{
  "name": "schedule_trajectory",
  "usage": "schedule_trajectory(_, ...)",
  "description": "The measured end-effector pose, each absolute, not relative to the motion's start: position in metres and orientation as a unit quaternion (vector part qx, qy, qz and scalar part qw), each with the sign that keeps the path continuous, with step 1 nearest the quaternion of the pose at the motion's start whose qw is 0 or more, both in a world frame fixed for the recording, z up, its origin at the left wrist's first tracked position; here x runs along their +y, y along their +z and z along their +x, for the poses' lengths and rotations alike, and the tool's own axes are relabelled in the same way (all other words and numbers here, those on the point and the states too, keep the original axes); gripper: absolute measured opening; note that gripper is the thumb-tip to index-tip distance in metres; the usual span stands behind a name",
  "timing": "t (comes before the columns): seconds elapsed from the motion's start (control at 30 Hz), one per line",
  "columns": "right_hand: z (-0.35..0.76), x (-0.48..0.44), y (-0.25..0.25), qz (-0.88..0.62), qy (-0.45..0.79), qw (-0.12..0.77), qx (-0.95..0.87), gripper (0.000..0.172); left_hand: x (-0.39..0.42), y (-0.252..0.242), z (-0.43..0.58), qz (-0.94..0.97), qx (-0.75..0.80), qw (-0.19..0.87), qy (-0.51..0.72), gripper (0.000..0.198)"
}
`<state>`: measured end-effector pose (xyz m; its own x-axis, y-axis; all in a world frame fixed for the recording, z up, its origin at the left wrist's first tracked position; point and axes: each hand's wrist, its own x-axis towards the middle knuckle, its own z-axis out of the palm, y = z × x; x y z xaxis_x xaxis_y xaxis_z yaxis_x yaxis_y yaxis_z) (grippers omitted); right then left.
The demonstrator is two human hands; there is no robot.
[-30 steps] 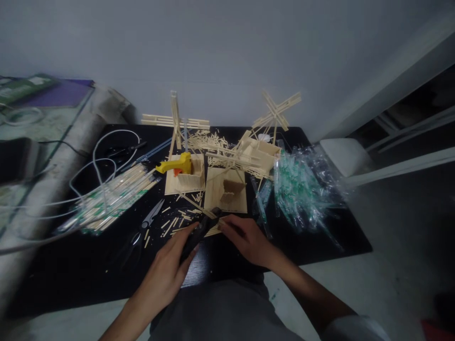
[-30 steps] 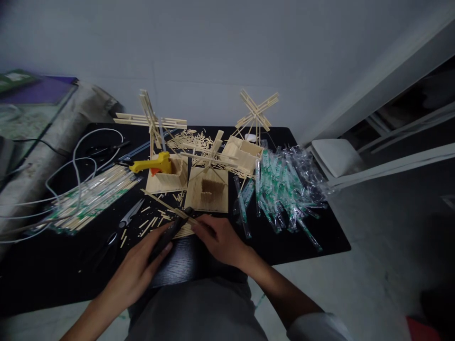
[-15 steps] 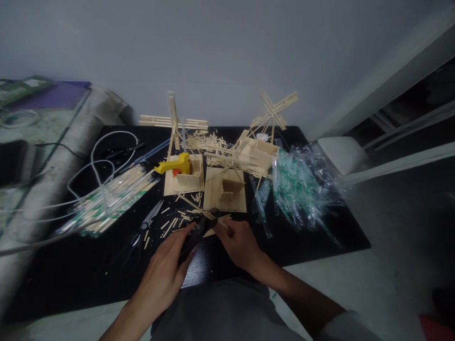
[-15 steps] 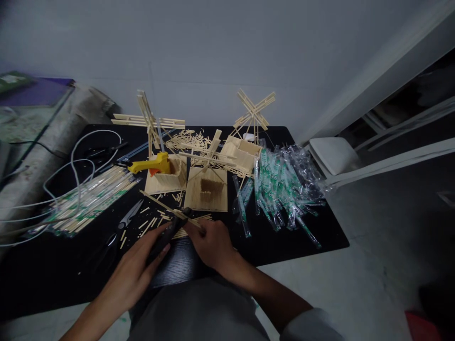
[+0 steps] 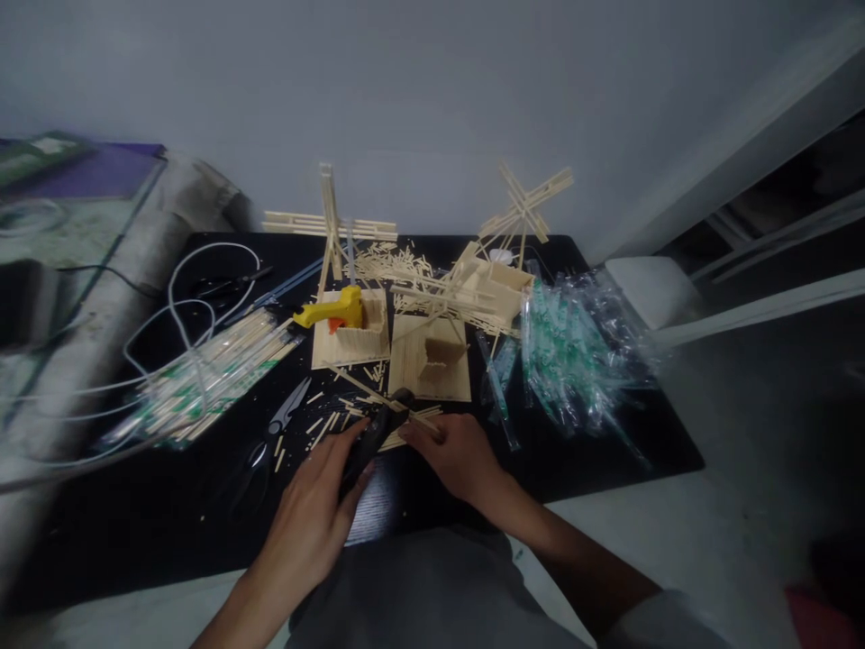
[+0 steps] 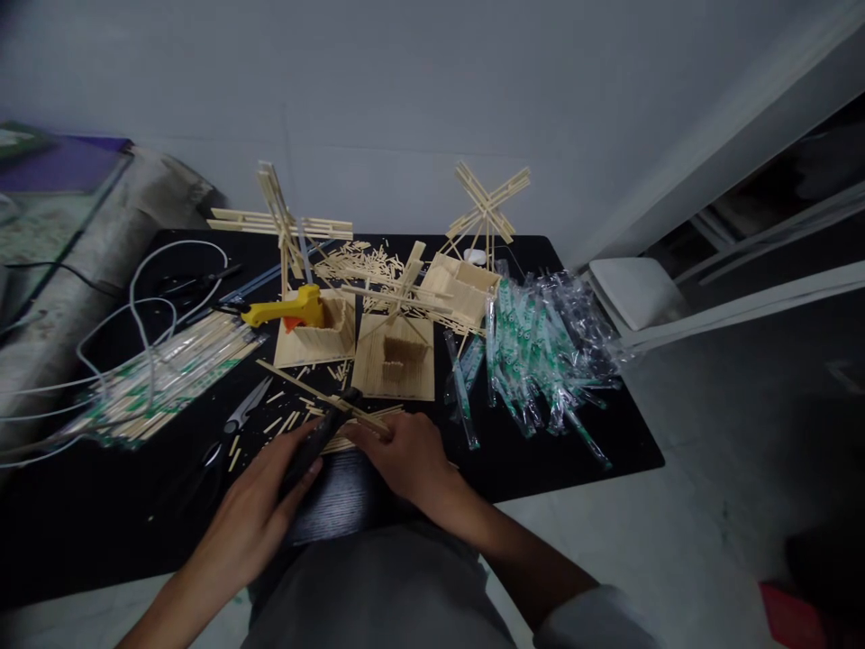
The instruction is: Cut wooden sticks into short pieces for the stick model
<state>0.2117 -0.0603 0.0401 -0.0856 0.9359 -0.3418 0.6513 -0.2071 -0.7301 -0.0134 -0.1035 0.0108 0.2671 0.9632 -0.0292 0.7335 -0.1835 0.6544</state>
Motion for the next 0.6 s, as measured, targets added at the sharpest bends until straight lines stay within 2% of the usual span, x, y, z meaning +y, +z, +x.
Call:
schedule_trajectory(0.17, 0.218, -0.061, 0.037, -0.66, 0.409, 0.157, -0.611, 0.067, -0.098, 0.014, -0.021, 0.724, 0.587, 0.297, 0.207, 0.047)
schedule_trajectory(0.3, 0.232, -0.065, 0.027, -0.663, 0.381, 0.154, -0.626, 0.065, -0.085, 0.028, -0.039, 0.636, 0.685, 0.265, 0.236, 0.057)
schedule_trajectory(0.4, 0.242, -0.072, 0.019, -0.638, 0.333, 0.176, -0.671, 0.052, -0.078, 0.038, -0.05, 0.622, 0.7, 0.257, 0.237, 0.058)
schedule_trajectory(0.5, 0.248, -0.079, 0.009, -0.592, 0.289, 0.22, -0.72, 0.031, -0.077, 0.039, -0.051, 0.655, 0.673, 0.237, 0.249, 0.054)
schedule_trajectory(0.6, 0.251, -0.081, -0.003, -0.564, 0.254, 0.252, -0.744, 0.028, -0.079, 0.033, -0.046, 0.691, 0.636, 0.238, 0.246, 0.048)
